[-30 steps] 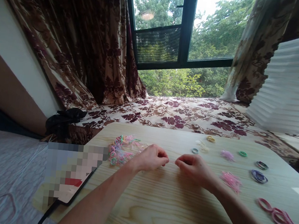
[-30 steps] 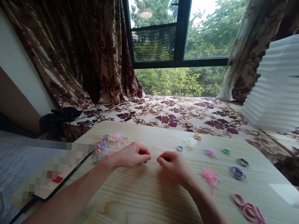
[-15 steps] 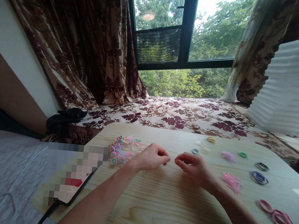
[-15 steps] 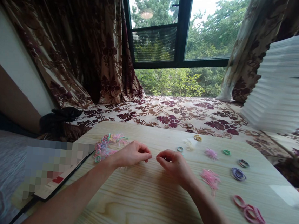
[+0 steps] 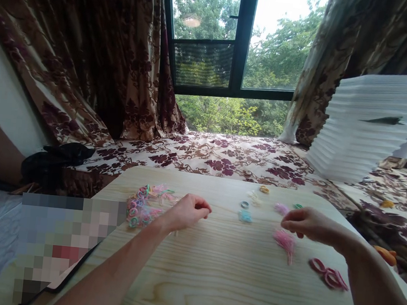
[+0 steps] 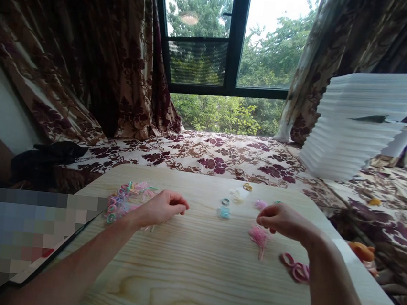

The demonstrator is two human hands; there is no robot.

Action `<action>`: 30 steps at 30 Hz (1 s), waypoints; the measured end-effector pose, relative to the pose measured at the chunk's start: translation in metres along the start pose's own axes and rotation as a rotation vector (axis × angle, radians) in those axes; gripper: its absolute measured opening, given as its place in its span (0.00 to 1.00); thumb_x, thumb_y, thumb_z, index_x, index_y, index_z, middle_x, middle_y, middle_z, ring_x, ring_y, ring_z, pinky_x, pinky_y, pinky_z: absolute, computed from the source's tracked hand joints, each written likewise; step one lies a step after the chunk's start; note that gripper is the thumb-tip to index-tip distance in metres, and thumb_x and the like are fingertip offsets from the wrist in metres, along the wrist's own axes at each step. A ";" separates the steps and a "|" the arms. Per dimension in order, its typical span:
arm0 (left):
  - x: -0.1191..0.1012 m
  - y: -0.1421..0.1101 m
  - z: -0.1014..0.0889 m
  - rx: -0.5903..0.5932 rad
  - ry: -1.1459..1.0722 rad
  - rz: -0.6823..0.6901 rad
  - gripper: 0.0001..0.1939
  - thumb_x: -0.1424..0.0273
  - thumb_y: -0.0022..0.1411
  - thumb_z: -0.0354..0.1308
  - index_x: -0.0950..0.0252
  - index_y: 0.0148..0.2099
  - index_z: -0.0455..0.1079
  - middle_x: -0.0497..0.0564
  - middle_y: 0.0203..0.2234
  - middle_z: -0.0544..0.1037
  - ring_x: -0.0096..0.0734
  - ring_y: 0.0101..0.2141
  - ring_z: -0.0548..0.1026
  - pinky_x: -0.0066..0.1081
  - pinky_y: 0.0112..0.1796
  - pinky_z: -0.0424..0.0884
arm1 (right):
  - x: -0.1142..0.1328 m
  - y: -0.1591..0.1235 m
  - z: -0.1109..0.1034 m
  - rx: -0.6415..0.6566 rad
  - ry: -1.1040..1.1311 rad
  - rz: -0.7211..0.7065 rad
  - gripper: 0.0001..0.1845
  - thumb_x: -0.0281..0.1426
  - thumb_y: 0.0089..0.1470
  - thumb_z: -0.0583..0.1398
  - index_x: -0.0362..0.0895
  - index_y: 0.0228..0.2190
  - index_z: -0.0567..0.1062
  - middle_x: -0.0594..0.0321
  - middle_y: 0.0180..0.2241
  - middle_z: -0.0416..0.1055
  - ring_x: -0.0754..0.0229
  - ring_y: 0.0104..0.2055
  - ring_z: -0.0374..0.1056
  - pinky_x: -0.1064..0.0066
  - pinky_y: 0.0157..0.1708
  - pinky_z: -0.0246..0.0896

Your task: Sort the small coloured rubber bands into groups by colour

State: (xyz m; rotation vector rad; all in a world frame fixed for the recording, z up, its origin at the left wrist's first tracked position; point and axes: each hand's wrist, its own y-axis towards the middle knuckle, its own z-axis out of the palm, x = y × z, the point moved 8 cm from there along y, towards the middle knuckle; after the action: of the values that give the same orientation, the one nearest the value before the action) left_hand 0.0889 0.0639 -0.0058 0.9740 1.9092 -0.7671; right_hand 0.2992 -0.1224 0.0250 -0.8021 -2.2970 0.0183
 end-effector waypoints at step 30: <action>0.006 0.000 0.007 0.054 -0.253 -0.104 0.13 0.76 0.49 0.53 0.71 0.39 0.71 0.50 0.26 0.75 0.18 0.21 0.66 0.23 0.25 0.65 | 0.088 0.015 0.094 0.024 0.324 -0.238 0.14 0.38 0.46 0.55 0.41 0.24 0.75 0.64 0.20 0.69 0.66 0.21 0.64 0.77 0.17 0.54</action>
State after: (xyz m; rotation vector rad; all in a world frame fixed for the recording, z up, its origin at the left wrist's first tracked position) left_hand 0.0899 0.0608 -0.0138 0.7743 1.7364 -0.9598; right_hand 0.1995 -0.0424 0.0039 -0.4746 -2.0633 -0.1783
